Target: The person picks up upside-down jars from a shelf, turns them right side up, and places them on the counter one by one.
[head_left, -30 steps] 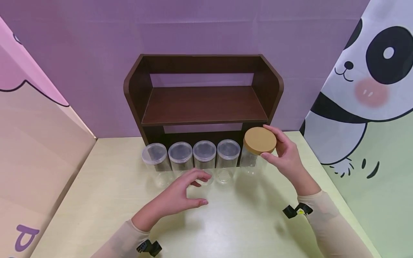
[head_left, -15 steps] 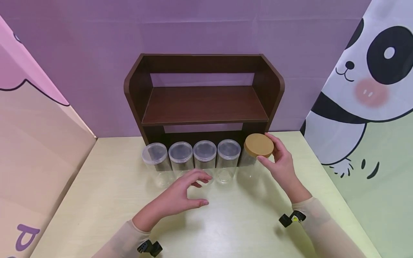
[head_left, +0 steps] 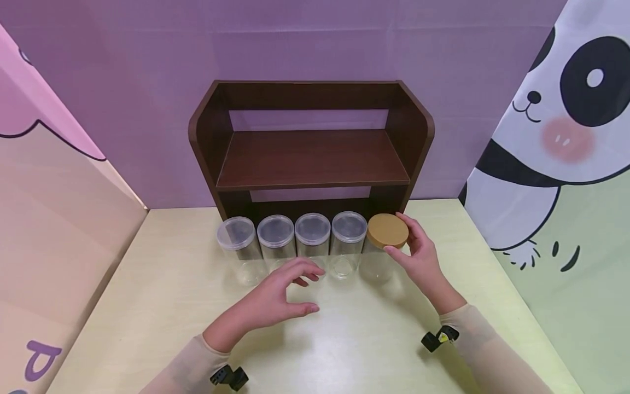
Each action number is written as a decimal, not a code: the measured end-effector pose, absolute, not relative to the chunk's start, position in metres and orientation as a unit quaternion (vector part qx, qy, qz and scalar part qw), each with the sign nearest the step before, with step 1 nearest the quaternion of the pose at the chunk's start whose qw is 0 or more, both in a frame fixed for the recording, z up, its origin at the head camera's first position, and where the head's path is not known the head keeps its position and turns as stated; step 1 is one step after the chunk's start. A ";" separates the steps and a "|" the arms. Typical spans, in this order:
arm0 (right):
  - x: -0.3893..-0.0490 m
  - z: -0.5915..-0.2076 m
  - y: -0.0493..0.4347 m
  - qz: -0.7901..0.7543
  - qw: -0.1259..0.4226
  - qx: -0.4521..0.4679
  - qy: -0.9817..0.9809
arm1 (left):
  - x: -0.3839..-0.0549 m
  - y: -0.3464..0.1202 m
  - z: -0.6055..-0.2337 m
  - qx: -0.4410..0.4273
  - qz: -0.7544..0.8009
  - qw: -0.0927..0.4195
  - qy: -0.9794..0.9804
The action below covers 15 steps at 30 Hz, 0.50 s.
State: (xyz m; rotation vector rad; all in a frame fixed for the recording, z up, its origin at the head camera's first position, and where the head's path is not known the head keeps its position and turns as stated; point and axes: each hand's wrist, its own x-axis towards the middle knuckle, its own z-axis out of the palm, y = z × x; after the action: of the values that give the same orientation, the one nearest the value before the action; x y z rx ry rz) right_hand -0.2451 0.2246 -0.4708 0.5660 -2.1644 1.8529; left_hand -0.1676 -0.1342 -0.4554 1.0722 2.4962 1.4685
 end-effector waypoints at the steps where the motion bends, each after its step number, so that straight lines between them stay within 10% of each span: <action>1: -0.245 -0.472 0.224 0.634 0.116 0.194 -0.739 | -0.168 -0.134 -0.455 0.348 0.476 0.028 0.807; 15: -0.247 -0.488 0.226 0.637 0.099 0.204 -0.736 | -0.168 -0.133 -0.454 0.351 0.478 0.030 0.805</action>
State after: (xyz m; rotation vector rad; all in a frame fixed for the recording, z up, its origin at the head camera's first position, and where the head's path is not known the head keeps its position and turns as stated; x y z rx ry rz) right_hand -0.2472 0.2259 -0.4879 0.6038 -2.1776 1.8854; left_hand -0.1681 -0.1328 -0.4538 1.0826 2.4802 1.4720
